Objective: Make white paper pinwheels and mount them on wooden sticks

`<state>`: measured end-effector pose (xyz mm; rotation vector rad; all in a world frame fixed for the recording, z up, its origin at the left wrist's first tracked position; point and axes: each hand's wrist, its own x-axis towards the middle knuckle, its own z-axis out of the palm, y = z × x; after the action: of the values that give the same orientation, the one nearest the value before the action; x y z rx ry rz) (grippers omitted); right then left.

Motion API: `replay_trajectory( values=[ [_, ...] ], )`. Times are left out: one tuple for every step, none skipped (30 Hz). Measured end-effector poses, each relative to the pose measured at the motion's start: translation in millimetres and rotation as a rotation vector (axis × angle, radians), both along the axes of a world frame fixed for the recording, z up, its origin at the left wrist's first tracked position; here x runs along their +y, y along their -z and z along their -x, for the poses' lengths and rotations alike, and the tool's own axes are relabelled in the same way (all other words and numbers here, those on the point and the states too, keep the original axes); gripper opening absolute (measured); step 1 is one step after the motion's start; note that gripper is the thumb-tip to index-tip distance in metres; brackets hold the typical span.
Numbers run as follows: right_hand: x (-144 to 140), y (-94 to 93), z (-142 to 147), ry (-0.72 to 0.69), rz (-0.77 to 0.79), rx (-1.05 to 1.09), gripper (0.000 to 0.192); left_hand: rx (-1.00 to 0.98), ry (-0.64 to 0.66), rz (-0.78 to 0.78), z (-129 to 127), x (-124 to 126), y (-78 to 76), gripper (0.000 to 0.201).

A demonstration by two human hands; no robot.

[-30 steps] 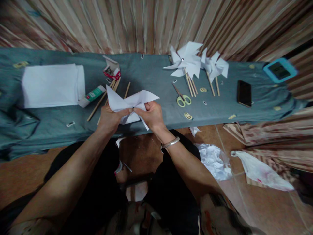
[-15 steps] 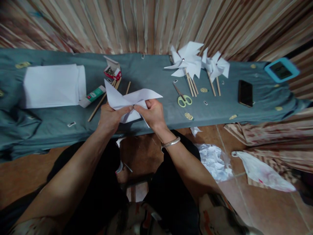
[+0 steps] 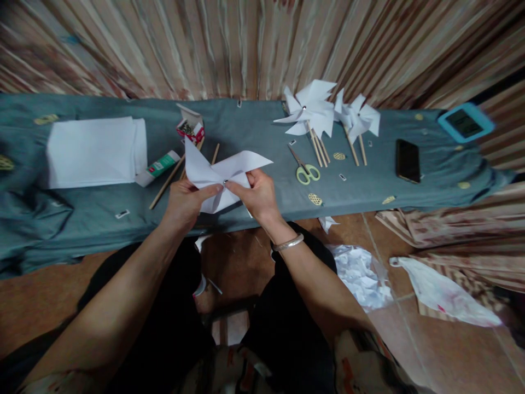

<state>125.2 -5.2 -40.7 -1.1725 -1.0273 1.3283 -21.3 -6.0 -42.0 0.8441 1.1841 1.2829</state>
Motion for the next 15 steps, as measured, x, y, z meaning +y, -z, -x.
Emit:
replay_trajectory(
  values=[
    [0.0,-0.1,0.2,-0.001,0.005,0.01,0.05,-0.006,-0.001,0.01,-0.2,0.2,0.1,0.035],
    [0.0,-0.5,0.2,-0.003,0.012,0.02,0.05,-0.01,-0.002,0.015,-0.4,0.3,0.1,0.036],
    [-0.2,-1.0,0.2,-0.004,0.018,0.027,0.05,-0.012,-0.002,0.017,-0.5,0.3,0.0,0.036],
    [-0.4,-1.5,0.2,-0.006,0.022,0.03,0.05,-0.014,0.0,0.017,-0.6,0.2,-0.3,0.036],
    [-0.6,-2.1,0.2,-0.009,0.025,0.028,0.049,-0.017,0.001,0.016,-0.7,0.0,-0.8,0.036],
    [-0.8,-2.6,0.1,-0.012,0.025,0.021,0.049,-0.023,0.003,0.014,-0.9,-0.3,-1.4,0.036],
    [-1.0,-3.0,0.1,-0.014,0.022,0.013,0.048,-0.031,0.003,0.014,-1.0,-0.6,-2.1,0.036],
    [-1.1,-3.2,0.2,-0.012,0.019,0.007,0.049,-0.039,0.001,0.017,-1.3,-0.9,-2.8,0.036],
    [-1.1,-3.4,0.4,-0.01,0.018,0.005,0.049,-0.046,-0.002,0.023,-1.5,-1.2,-3.5,0.036],
    [-1.0,-3.3,0.6,-0.007,0.017,0.005,0.05,-0.051,-0.005,0.031,-1.7,-1.4,-4.1,0.036],
    [-1.0,-3.2,0.8,-0.006,0.018,0.007,0.051,-0.055,-0.009,0.039,-1.9,-1.6,-4.6,0.036],
    [-0.9,-3.1,1.0,-0.006,0.019,0.009,0.051,-0.056,-0.011,0.047,-2.1,-1.8,-5.0,0.036],
    [-0.9,-2.9,1.1,-0.008,0.02,0.01,0.052,-0.055,-0.013,0.055,-2.2,-1.9,-5.3,0.036],
    [-0.9,-2.8,1.2,-0.009,0.02,0.008,0.052,-0.056,-0.013,0.061,-2.3,-2.0,-5.6,0.036],
    [-1.0,-2.9,1.3,-0.01,0.02,0.006,0.052,-0.06,-0.013,0.064,-2.2,-2.1,-5.7,0.036]
  ],
)
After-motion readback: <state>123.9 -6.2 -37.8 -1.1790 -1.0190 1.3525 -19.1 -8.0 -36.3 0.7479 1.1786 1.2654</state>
